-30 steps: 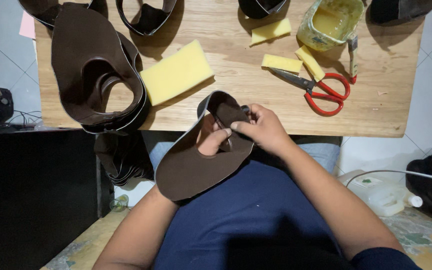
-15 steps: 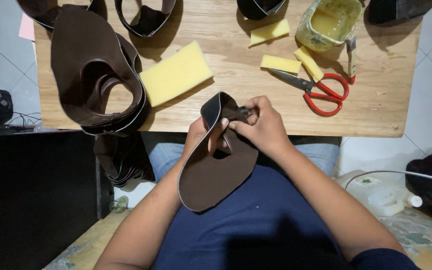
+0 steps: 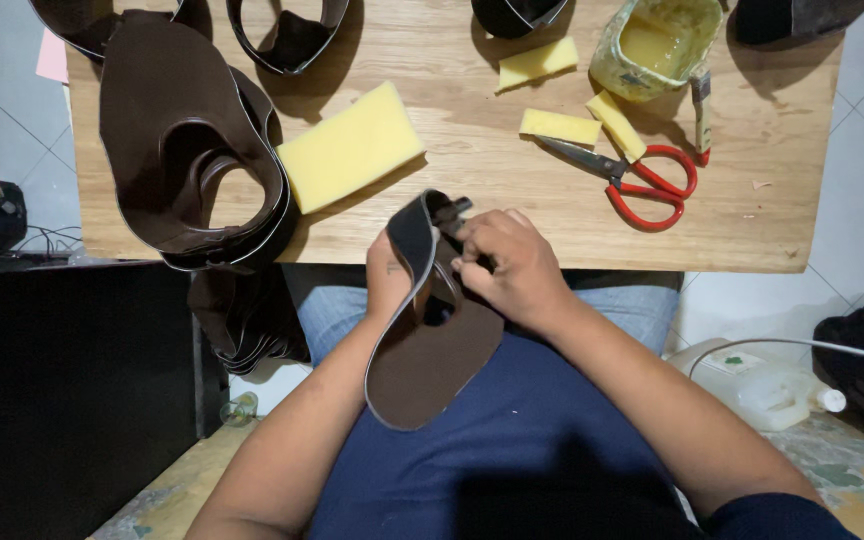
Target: The person sits at a workbench assembling shoe uppers, pressing yellow foam padding pieces into the inside of brown fabric uppers and folding the edges over the foam. They work on one upper at a time, briefly trim a piece with scissors, and set finished uppers on the table with others.
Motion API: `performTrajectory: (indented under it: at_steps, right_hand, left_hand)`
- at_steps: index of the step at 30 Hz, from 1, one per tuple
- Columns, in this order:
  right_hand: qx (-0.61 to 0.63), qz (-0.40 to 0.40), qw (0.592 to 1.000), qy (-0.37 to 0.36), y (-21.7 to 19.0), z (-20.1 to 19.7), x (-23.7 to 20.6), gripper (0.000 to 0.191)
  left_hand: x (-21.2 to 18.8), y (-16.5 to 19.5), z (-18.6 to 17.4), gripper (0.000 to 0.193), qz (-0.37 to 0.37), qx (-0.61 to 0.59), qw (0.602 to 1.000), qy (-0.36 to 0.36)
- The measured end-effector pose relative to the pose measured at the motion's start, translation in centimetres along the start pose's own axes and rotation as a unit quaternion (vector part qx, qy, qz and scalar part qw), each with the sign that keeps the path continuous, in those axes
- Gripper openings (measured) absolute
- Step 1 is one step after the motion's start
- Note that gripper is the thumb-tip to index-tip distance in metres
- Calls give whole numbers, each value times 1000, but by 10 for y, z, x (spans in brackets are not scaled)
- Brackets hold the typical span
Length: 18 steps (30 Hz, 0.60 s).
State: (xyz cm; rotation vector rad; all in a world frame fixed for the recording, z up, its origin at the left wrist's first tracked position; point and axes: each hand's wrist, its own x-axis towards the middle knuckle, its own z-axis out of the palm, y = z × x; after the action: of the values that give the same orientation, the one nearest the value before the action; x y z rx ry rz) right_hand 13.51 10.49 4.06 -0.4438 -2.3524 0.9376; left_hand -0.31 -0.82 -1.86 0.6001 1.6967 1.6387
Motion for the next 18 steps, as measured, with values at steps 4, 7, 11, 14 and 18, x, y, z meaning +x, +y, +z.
performTrajectory:
  at_steps: [4, 7, 11, 14, 18]
  right_hand:
    - [20, 137, 990, 18, -5, -1, 6, 36]
    - [40, 206, 978, 8, -6, 0, 9, 33]
    - [-30, 16, 999, -12, -2, -1, 8, 19]
    - [-22, 44, 999, -11, 2, 1, 7, 17]
    - [-12, 47, 999, -20, 5, 4, 8, 16]
  left_hand:
    - [-1, 15, 2, 22, -115, 63, 991, 13]
    - [-2, 21, 5, 21, -23, 41, 999, 3]
    - [0, 18, 3, 21, 55, 117, 992, 3]
    - [1, 12, 2, 21, 134, 143, 981, 6]
    - [3, 7, 6, 20, 45, 79, 996, 0]
